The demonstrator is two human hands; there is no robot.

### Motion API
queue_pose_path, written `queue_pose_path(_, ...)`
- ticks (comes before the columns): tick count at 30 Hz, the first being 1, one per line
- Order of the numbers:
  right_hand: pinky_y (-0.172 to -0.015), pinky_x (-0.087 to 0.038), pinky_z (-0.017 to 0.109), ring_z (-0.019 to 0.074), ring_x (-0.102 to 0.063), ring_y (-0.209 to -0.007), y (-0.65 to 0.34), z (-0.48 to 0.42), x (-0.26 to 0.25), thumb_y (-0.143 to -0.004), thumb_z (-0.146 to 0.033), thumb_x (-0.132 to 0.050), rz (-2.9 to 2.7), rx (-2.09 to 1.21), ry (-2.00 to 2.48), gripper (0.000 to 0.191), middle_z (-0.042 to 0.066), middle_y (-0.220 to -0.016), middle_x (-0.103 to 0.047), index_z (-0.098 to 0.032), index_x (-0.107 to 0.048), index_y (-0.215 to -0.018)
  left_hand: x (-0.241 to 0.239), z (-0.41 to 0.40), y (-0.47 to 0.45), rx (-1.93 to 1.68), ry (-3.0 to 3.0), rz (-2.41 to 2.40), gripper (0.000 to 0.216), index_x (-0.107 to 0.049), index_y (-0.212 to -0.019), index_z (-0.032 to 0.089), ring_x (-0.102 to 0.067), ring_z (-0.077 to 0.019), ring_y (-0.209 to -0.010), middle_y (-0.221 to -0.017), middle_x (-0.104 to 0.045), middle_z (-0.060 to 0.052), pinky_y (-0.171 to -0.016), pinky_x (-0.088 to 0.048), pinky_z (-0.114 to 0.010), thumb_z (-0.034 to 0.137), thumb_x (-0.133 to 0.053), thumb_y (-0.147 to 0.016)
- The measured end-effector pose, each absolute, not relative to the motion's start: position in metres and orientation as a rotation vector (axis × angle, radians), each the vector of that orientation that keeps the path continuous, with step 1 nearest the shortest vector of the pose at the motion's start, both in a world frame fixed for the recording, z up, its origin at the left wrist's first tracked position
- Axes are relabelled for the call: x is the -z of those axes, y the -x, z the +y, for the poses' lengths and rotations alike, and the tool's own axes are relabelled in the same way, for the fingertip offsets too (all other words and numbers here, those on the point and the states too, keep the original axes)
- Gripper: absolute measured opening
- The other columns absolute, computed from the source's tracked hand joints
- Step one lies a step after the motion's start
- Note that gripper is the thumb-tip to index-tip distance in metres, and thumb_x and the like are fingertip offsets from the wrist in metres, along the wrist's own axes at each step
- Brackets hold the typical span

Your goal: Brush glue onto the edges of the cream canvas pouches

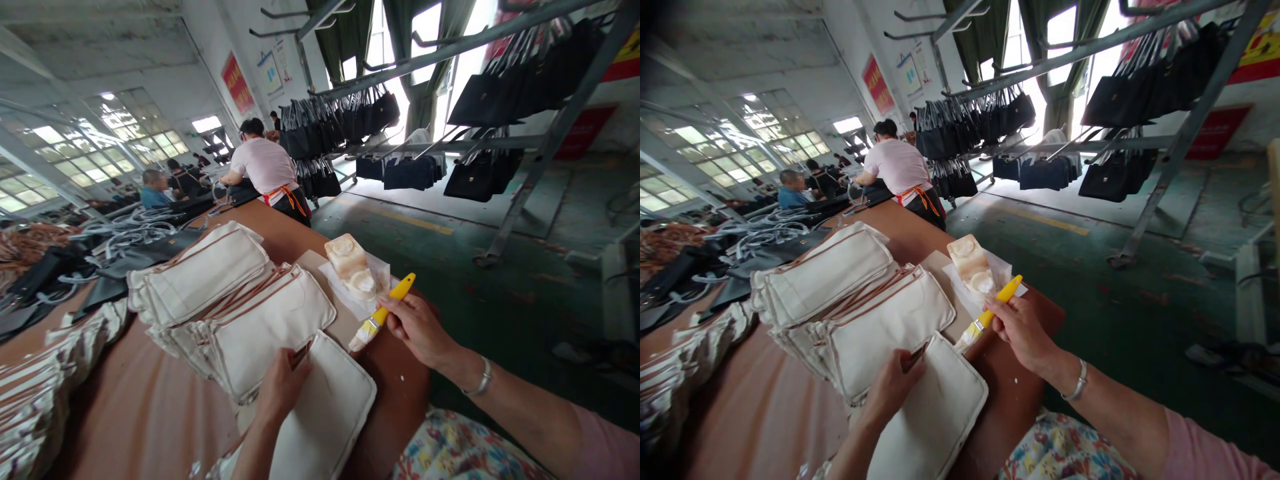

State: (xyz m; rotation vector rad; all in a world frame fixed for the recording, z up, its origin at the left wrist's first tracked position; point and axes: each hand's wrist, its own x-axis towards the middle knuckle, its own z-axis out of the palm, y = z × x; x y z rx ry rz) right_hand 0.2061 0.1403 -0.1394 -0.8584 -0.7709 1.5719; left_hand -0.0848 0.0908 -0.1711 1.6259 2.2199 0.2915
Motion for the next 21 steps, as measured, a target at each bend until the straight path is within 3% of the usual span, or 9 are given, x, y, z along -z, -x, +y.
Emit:
queue_pose_path(3, -0.037, -0.019, 0.016, 0.0060, -0.032, -0.044, -0.216, 0.141, 0.137, -0.073, -0.044, -0.079, -0.731, -1.556, 0.883, 0.037, -0.003, -0.056, -0.048, -0.013, -0.060, -0.079, 0.163, 0.065, 0.079, -0.362, -1.634, 2.268, 0.023, -0.058, -0.095, 0.020, -0.066, -0.0228, -0.080, -0.085, -0.070, -0.004, -0.067, -0.043, -0.029, 0.039, -0.055, -0.082)
queue_pose_path(7, -0.037, -0.018, 0.016, 0.0054, -0.032, -0.044, -0.233, 0.142, 0.124, -0.076, -0.041, -0.078, -0.717, -1.500, 0.849, 0.033, -0.003, -0.053, -0.046, -0.012, -0.062, -0.079, 0.147, 0.025, 0.064, -0.770, -1.942, 2.214, 0.019, -0.061, -0.084, 0.024, -0.064, -0.0226, -0.084, -0.083, -0.068, -0.004, -0.076, -0.047, -0.032, 0.043, -0.056, -0.085)
queue_pose_path(10, -0.038, -0.019, 0.016, 0.0053, -0.034, -0.044, -0.240, 0.143, 0.117, -0.079, -0.039, -0.076, -0.735, -1.472, 0.810, 0.030, -0.003, -0.055, -0.047, -0.013, -0.063, -0.080, 0.138, 0.005, 0.058, -0.984, -2.006, 2.161, 0.018, -0.062, -0.078, 0.024, -0.064, -0.0194, -0.073, -0.075, -0.067, -0.002, -0.070, -0.049, -0.028, 0.042, -0.062, -0.083)
queue_pose_path(15, -0.038, -0.019, 0.016, 0.0050, -0.034, -0.045, -0.238, 0.136, 0.117, -0.082, -0.035, -0.075, -0.736, -1.501, 0.788, 0.025, -0.002, -0.056, -0.048, -0.014, -0.062, -0.079, 0.134, 0.000, 0.061, -0.944, -1.776, 2.174, 0.026, -0.065, -0.077, 0.023, -0.062, -0.0163, -0.063, -0.067, -0.067, 0.001, -0.059, -0.047, -0.024, 0.049, -0.063, -0.081)
queue_pose_path(18, -0.039, -0.020, 0.015, 0.0048, -0.034, -0.045, -0.237, 0.129, 0.117, -0.081, -0.034, -0.075, -0.730, -1.506, 0.804, 0.024, -0.002, -0.057, -0.048, -0.013, -0.063, -0.080, 0.138, 0.006, 0.067, -0.742, -1.721, 2.192, 0.028, -0.062, -0.075, 0.022, -0.060, -0.0160, -0.060, -0.063, -0.064, 0.002, -0.057, -0.044, -0.025, 0.048, -0.058, -0.084)
queue_pose_path(21, -0.039, -0.020, 0.015, 0.0048, -0.034, -0.045, -0.238, 0.125, 0.114, -0.083, -0.034, -0.074, -0.739, -1.507, 0.804, 0.023, -0.002, -0.056, -0.047, -0.013, -0.063, -0.082, 0.139, 0.020, 0.070, -0.460, -1.763, 2.284, 0.025, -0.061, -0.078, 0.022, -0.062, -0.0194, -0.070, -0.073, -0.065, -0.001, -0.063, -0.043, -0.028, 0.044, -0.053, -0.087)
